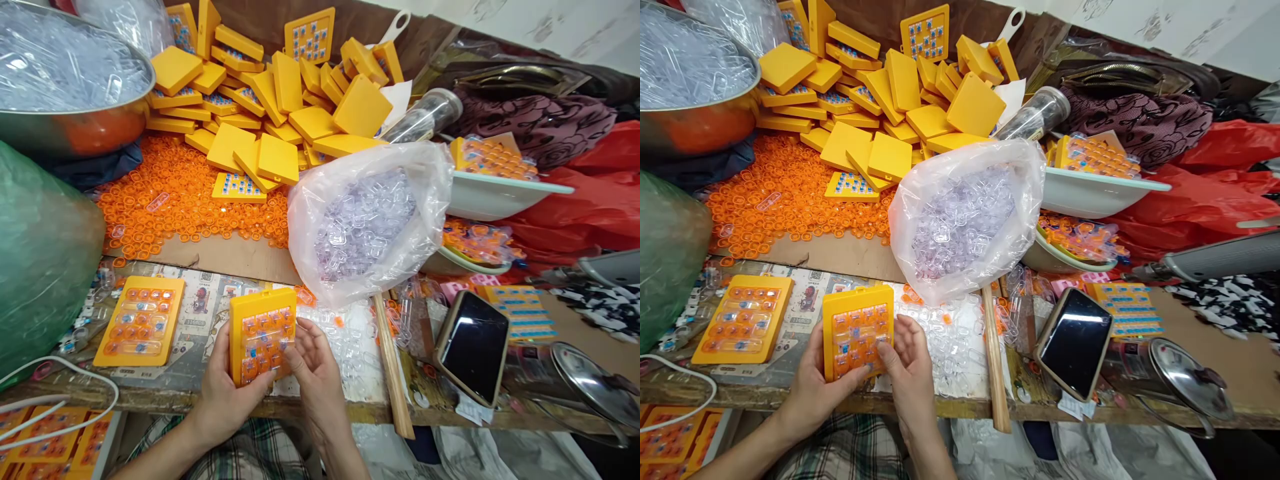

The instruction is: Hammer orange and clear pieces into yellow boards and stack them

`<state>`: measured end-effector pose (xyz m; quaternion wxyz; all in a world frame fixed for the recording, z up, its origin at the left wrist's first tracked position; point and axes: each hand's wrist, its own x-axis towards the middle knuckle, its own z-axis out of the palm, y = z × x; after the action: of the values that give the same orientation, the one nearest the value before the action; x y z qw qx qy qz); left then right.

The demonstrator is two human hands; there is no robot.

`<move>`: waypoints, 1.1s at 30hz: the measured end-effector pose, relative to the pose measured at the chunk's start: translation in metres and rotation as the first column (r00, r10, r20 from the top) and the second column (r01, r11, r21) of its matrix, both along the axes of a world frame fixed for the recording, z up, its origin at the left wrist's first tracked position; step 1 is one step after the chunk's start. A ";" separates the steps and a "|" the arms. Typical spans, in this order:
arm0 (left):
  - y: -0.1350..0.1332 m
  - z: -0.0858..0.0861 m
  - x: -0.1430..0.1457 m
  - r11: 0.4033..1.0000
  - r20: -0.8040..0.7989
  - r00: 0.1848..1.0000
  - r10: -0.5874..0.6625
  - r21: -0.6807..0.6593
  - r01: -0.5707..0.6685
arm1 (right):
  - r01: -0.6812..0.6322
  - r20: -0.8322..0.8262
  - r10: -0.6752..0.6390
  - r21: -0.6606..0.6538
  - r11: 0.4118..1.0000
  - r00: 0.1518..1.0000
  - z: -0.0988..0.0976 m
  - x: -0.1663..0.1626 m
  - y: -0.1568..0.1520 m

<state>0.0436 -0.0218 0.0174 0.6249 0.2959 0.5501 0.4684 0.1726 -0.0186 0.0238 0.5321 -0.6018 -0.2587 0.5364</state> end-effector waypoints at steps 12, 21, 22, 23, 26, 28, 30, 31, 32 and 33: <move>-0.004 0.019 -0.006 1.000 -0.022 1.000 -0.023 -0.014 0.022 | -0.045 -0.249 0.043 -0.005 0.999 0.968 0.002 -0.002 -0.007; -0.001 0.023 -0.006 0.995 -0.097 0.991 -0.092 0.017 0.094 | 0.006 -0.217 -0.007 -0.008 1.000 0.976 -0.004 0.006 -0.009; 0.000 0.023 -0.007 0.993 -0.108 0.988 -0.110 0.020 0.113 | 0.008 -0.221 -0.010 -0.012 1.000 0.975 -0.005 0.007 -0.008; 0.001 0.023 -0.007 0.991 -0.118 0.985 -0.128 0.023 0.132 | 0.008 -0.228 -0.012 -0.015 1.000 0.974 -0.005 0.007 -0.008; 0.003 0.022 -0.008 0.982 -0.144 0.972 -0.184 0.026 0.190 | 0.011 -0.255 -0.016 -0.019 1.000 0.967 -0.005 0.008 -0.006; 0.004 0.022 -0.008 0.978 -0.139 0.969 -0.203 0.022 0.208 | 0.015 -0.273 -0.020 -0.020 1.000 0.962 -0.005 0.009 -0.005; 0.004 0.021 -0.007 0.982 -0.132 0.974 -0.184 0.019 0.188 | 0.020 -0.289 -0.024 -0.018 1.000 0.957 -0.004 0.009 -0.005; 0.004 0.021 -0.006 0.984 -0.131 0.976 -0.175 0.014 0.178 | 0.022 -0.297 -0.026 -0.016 1.000 0.954 -0.004 0.008 -0.005; 0.003 0.020 -0.006 0.986 -0.129 0.978 -0.166 0.008 0.168 | 0.024 -0.305 -0.028 -0.015 1.000 0.952 -0.004 0.008 -0.005; 0.003 0.019 -0.006 0.987 -0.125 0.980 -0.158 0.002 0.160 | 0.027 -0.312 -0.030 -0.014 1.000 0.950 -0.004 0.008 -0.006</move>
<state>0.0378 -0.0186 0.0368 0.6230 0.3712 0.5596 0.4011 0.1803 -0.0241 0.0195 0.5710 -0.5157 -0.1600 0.6184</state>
